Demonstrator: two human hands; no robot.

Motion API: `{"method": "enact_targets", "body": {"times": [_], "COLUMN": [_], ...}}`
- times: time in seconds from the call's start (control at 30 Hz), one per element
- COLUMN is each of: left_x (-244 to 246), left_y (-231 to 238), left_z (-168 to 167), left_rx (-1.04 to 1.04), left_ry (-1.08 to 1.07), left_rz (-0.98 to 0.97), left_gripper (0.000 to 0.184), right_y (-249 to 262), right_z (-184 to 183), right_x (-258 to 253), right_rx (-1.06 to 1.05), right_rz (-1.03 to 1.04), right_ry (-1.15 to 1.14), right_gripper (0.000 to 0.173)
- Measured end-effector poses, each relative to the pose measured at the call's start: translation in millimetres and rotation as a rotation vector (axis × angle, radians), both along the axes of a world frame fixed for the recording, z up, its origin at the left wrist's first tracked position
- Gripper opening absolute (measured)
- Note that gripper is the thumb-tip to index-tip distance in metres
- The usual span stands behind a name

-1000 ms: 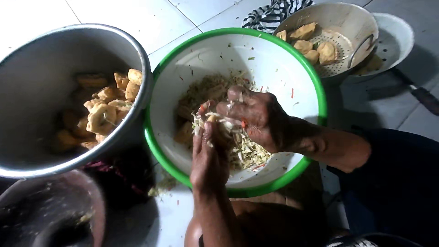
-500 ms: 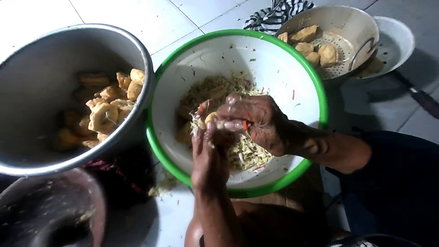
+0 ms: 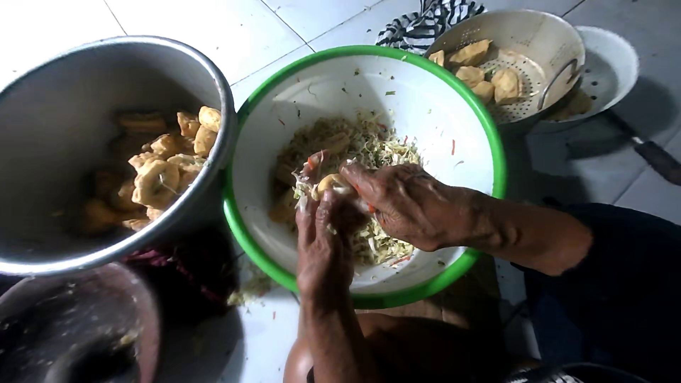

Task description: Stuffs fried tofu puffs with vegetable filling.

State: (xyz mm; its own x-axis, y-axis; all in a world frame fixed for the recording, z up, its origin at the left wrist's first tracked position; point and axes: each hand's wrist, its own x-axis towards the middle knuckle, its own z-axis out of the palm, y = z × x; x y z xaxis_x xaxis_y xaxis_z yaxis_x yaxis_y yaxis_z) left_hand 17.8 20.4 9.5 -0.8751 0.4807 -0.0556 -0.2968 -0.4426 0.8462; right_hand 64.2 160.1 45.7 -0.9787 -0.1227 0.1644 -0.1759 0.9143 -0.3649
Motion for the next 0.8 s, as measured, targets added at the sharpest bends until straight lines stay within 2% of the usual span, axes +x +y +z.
{"method": "enact_targets", "body": {"times": [0.27, 0.37, 0.43, 0.53, 0.6, 0.67, 0.73, 0.8], "left_x": [-0.1, -1.4, -1.7, -3.8, -3.2, -4.2, -3.0, 0.4], "left_y": [-1.1, -2.6, -2.8, 1.2, 1.0, -1.3, -1.0, 0.4], "left_z": [-1.0, -3.4, -3.8, -3.7, -2.7, -3.8, -2.2, -0.7], "left_rx": [-0.111, -0.124, -0.091, -0.012, 0.021, 0.053, 0.037, 0.017], "left_ry": [0.029, 0.029, 0.000, -0.036, -0.065, -0.044, -0.020, -0.012], "left_rz": [-0.035, -0.028, -0.010, 0.018, 0.059, 0.045, 0.023, 0.028], "left_gripper": [0.028, 0.026, 0.026, 0.030, 0.031, 0.030, 0.032, 0.030], "right_y": [-10.2, -16.8, -18.0, -9.6, 2.6, 11.5, 11.8, 5.9], "right_z": [-5.2, 6.4, 6.6, 12.1, 16.8, 16.7, 12.0, 8.0], "right_x": [-6.4, -12.2, -13.9, -15.0, -17.2, -18.7, -20.7, -24.2], "right_rx": [0.131, 0.184, 0.172, -0.027, -0.234, -0.416, -0.482, -0.418], "right_rz": [-0.047, -0.072, -0.077, -0.059, 0.003, 0.037, 0.008, -0.050], "right_ry": [-0.005, -0.180, -0.188, -0.249, -0.319, -0.296, -0.198, -0.133], "right_gripper": [0.038, 0.046, 0.041, 0.027, 0.027, 0.025, 0.023, 0.025]}}
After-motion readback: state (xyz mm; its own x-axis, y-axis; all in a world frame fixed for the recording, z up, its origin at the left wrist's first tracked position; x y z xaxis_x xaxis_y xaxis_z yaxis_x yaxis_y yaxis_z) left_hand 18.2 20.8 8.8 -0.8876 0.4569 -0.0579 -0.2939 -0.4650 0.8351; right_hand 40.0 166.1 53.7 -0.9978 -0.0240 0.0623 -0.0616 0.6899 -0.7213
